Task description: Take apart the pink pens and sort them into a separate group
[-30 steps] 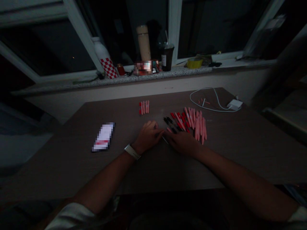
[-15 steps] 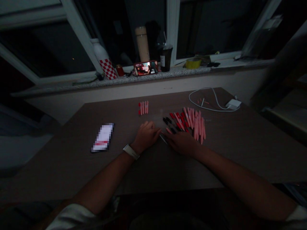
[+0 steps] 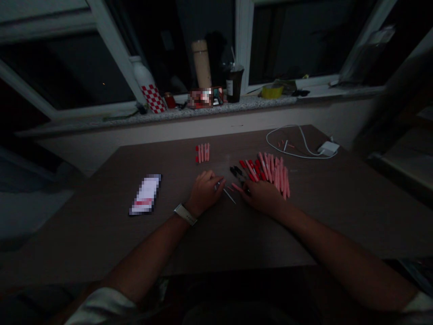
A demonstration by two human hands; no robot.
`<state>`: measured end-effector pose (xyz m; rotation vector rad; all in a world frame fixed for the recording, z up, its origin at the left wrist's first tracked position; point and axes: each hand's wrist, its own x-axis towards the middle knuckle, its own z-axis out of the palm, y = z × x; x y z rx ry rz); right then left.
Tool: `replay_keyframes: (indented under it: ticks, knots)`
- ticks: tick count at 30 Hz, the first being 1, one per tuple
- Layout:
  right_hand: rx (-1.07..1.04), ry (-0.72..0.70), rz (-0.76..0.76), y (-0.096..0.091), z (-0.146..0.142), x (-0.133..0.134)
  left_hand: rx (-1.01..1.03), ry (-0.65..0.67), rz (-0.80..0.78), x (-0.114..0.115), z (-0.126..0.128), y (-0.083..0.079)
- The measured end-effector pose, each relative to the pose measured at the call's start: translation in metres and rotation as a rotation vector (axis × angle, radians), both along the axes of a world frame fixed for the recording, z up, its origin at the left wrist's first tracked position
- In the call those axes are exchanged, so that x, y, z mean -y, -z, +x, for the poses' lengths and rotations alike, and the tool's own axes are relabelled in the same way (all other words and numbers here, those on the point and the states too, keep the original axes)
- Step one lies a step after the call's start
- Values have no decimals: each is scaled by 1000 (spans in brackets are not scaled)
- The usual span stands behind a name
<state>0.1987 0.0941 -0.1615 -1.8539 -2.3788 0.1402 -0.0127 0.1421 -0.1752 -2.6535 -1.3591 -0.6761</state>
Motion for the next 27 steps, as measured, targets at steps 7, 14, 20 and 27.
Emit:
replay_keyframes:
  ticks: [7,14,20,27]
  knots:
    - [-10,6,-34,-2,-2,-1,24,-4,-1,0,1,0]
    - [-146,65,17,-3,4,-4,55,12,-3,0,1,0]
    - [-231,95,77,-3,5,-4,61,20,-20,0,1,0]
    - [-292,63,92,0,7,-6,59,37,-19,-1,0,0]
